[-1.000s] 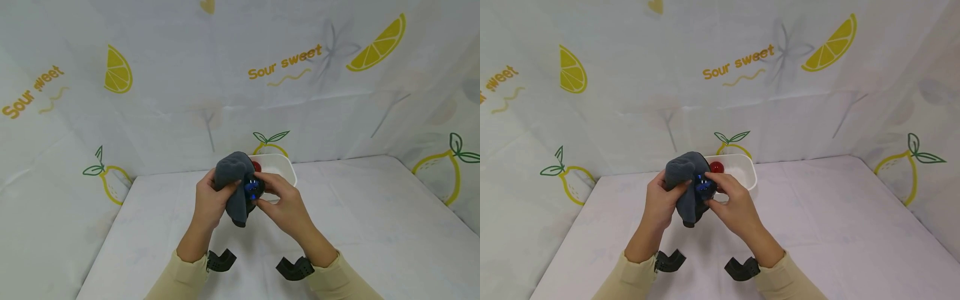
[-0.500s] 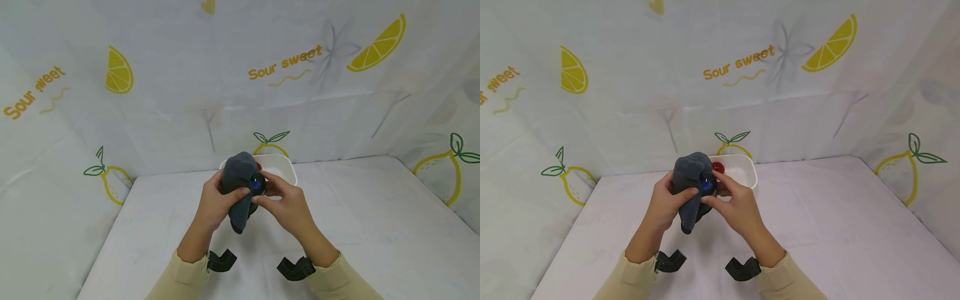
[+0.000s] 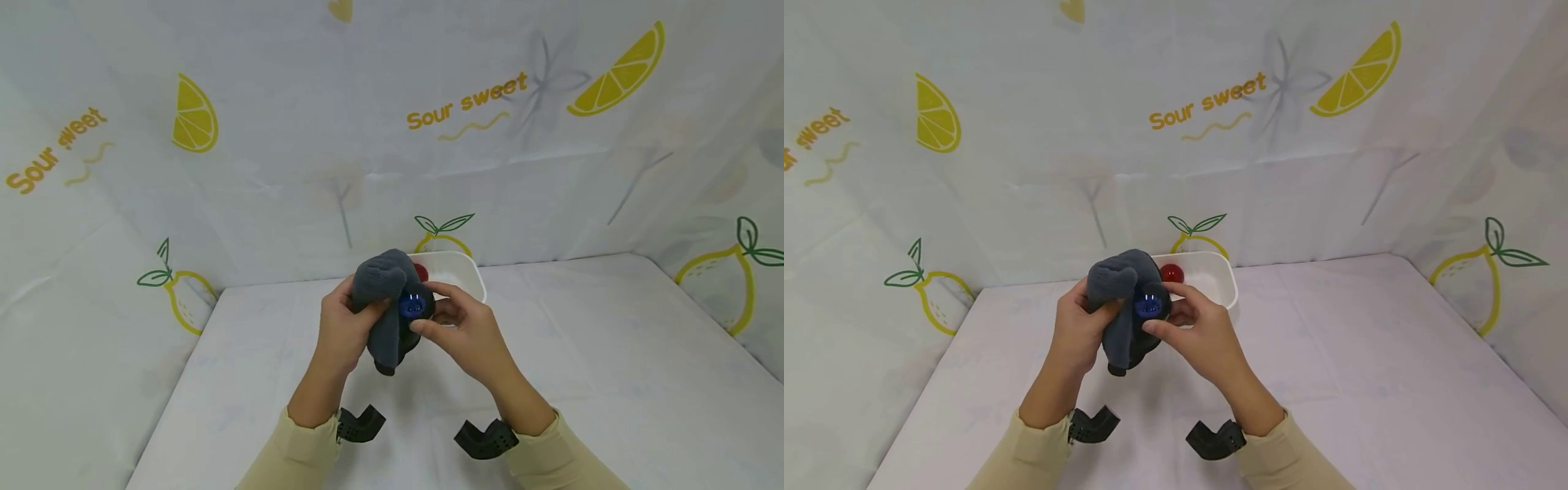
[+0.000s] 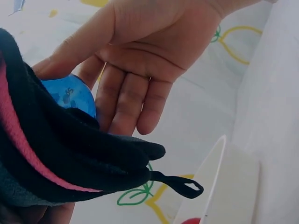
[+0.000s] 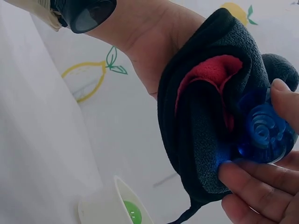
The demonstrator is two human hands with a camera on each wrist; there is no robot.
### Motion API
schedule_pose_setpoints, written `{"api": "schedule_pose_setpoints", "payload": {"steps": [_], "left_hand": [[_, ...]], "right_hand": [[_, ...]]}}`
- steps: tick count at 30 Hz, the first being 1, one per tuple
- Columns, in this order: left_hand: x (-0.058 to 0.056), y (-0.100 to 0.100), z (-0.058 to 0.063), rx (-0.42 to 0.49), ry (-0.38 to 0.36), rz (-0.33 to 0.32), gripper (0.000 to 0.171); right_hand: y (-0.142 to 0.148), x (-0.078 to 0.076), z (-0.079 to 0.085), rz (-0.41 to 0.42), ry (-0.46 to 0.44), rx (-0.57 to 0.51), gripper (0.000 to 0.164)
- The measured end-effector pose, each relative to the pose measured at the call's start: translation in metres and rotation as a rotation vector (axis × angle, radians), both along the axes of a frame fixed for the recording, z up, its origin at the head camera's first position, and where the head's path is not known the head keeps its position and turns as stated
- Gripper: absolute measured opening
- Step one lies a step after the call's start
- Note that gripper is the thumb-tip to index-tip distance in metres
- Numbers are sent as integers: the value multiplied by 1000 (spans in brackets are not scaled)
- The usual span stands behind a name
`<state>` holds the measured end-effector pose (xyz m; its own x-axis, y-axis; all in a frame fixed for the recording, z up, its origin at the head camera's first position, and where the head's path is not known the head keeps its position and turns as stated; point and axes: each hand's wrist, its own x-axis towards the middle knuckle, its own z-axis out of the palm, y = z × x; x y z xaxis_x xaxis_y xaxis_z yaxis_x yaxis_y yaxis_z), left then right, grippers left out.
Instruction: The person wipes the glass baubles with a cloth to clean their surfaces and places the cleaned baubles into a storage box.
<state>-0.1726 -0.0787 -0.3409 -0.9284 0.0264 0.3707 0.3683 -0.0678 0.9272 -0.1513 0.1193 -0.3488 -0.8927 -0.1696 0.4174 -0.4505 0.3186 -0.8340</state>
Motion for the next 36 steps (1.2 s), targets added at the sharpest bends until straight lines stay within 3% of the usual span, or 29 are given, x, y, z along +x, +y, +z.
{"api": "schedule_pose_setpoints", "payload": {"steps": [9, 13, 17, 23, 29, 36], "left_hand": [[2, 1, 3, 8, 7, 26, 29], [2, 1, 3, -31, 13, 32, 27], [2, 3, 3, -97, -30, 34, 26], [2, 4, 2, -147, -101, 0, 34], [3, 4, 3, -175, -104, -50, 38], [4, 3, 4, -174, -90, -112, 36]], "right_hand": [[-2, -1, 0, 62, -31, -31, 66], [-3, 0, 0, 44, 4, 21, 70], [-4, 0, -1, 2, 85, 85, 69], [-3, -2, -2, -8, 192, 128, 67], [-3, -6, -3, -3, 267, 85, 67], [-2, -7, -4, -14, 266, 33, 67]]}}
